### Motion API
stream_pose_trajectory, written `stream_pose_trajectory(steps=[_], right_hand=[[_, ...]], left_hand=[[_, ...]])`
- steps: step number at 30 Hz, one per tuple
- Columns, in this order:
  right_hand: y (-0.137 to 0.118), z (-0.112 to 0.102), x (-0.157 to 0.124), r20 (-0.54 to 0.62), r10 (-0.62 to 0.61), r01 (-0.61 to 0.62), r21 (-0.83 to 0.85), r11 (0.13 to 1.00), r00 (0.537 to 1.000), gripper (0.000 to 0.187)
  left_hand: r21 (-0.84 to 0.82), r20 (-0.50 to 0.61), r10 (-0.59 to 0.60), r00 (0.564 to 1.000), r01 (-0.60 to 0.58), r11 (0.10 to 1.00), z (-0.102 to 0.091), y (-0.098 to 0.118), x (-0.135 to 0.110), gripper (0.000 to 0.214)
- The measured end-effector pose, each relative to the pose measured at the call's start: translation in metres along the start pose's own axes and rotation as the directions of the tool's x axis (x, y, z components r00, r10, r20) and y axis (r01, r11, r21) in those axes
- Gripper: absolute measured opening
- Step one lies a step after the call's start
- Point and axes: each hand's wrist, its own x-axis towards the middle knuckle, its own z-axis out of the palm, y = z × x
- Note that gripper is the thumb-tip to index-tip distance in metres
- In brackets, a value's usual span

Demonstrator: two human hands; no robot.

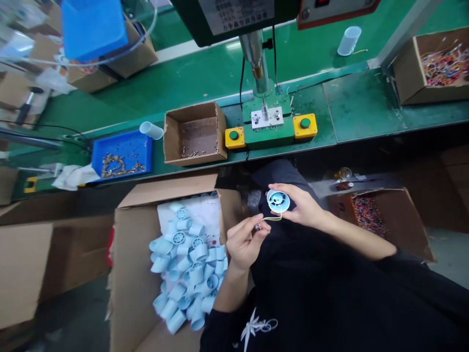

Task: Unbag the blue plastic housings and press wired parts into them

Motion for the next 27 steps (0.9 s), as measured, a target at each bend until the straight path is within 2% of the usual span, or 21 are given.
stream_pose_trajectory(steps=[10,15,20,24,27], right_hand=[[-0.002,-0.002,0.004,-0.055,-0.137,0.131,-0.097,0.987,0.989,0.055],[-0.001,-0.001,0.003,-0.054,-0.159,0.151,-0.124,0.981,0.986,0.054],[0.001,-0.001,0.003,-0.056,-0.178,0.169,-0.143,0.975,0.982,0.056],[0.0,0.0,0.003,-0.059,-0.21,0.198,-0.167,0.966,0.976,0.058],[0.0,0.001,0.001,-0.06,-0.22,0.206,-0.185,0.961,0.974,0.059]], left_hand=[[0.037,-0.002,-0.067,0.998,0.067,0.997,0.007,-0.013,0.005,0.034],[0.181,-0.012,-0.064,0.998,0.065,0.981,0.005,-0.019,0.001,0.028],[0.44,-0.088,0.066,0.994,-0.02,0.898,0.002,-0.018,0.003,0.025],[0.569,-0.063,0.206,0.977,-0.134,0.811,0.004,-0.014,0.009,0.025],[0.617,-0.057,0.259,0.964,-0.17,0.768,0.006,-0.012,0.009,0.024]])
